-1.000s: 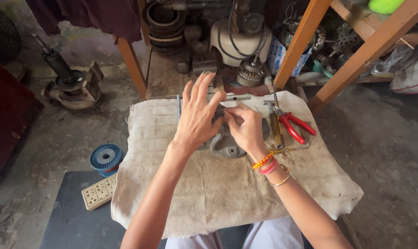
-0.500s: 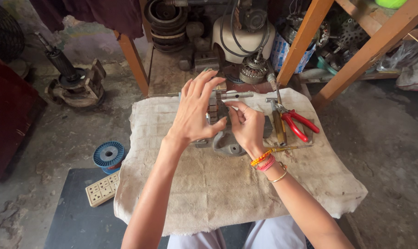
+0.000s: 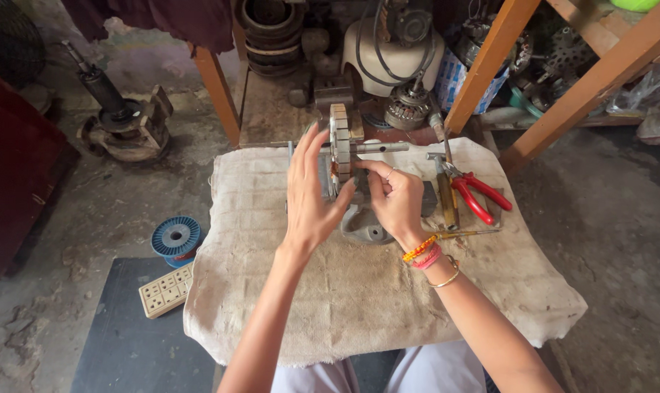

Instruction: The person sits at a bench vise holding an electric motor armature and winds copper wire by hand into the slots around the commutator, pressing and threading the wire into place segment by segment while rotating the armature in the vise.

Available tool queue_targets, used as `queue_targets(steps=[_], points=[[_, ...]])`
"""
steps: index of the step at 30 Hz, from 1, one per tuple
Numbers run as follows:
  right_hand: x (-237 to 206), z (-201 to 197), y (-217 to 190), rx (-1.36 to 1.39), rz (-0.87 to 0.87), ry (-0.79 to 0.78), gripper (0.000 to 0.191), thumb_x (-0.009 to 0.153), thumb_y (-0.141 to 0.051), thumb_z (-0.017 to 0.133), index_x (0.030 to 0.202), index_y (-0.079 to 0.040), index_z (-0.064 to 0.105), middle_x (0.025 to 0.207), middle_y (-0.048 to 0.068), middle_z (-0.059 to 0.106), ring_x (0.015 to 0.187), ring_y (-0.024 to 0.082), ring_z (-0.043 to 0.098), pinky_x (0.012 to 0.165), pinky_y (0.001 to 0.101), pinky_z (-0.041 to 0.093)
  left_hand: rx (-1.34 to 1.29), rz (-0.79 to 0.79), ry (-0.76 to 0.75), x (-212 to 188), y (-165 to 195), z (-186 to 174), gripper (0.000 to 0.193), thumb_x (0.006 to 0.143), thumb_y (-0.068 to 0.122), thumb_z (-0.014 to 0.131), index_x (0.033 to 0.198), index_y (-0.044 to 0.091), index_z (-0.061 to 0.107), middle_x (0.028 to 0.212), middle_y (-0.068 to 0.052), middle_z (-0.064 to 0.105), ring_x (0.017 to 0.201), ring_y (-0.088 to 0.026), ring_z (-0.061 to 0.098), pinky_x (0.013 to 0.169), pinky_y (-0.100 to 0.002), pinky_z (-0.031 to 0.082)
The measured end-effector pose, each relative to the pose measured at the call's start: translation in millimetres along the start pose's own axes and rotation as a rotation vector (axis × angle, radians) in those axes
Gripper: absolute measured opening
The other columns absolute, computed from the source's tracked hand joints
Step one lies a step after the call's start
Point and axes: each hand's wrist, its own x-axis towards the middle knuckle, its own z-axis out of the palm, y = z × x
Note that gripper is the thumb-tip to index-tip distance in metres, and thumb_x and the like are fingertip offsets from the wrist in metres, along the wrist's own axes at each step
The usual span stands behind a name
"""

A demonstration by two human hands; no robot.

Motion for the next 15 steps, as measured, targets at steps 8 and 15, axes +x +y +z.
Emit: queue_targets(steps=[8,15], points=[[12.3,-17.2,-9.5,-0.27,-0.149,0.006,0.021,0.094,-0.002,0.068,0.109,-0.012,0.078,0.051,0.006,0.043,0.044,0.015,0.042,0.046,0.0311,0.032,0.314,0.134,0.036,-1.0,17.5,-9.6,0.079,0.078,0.021,0.088,0.145,0.011,0.048,0.149,-0.013,0.046,0.141,-0.037,0.042,0.118,-0.051,0.034],[20.1,-25.9,-23.8,-0.331,-0.28,0.05,0.018,0.095,-0.003,0.068,0.109,-0.012,0.075,0.06,0.005,0.054,0.051,0.017,0.054,0.051,0.0319,0.04,0.447,0.262,-0.042,46.4,35.4,-6.2,0.066,0.07,0.009,0.083,0.132,0.011,0.062,0.148,-0.014,0.047,0.142,-0.035,0.041,0.122,-0.051,0.032]])
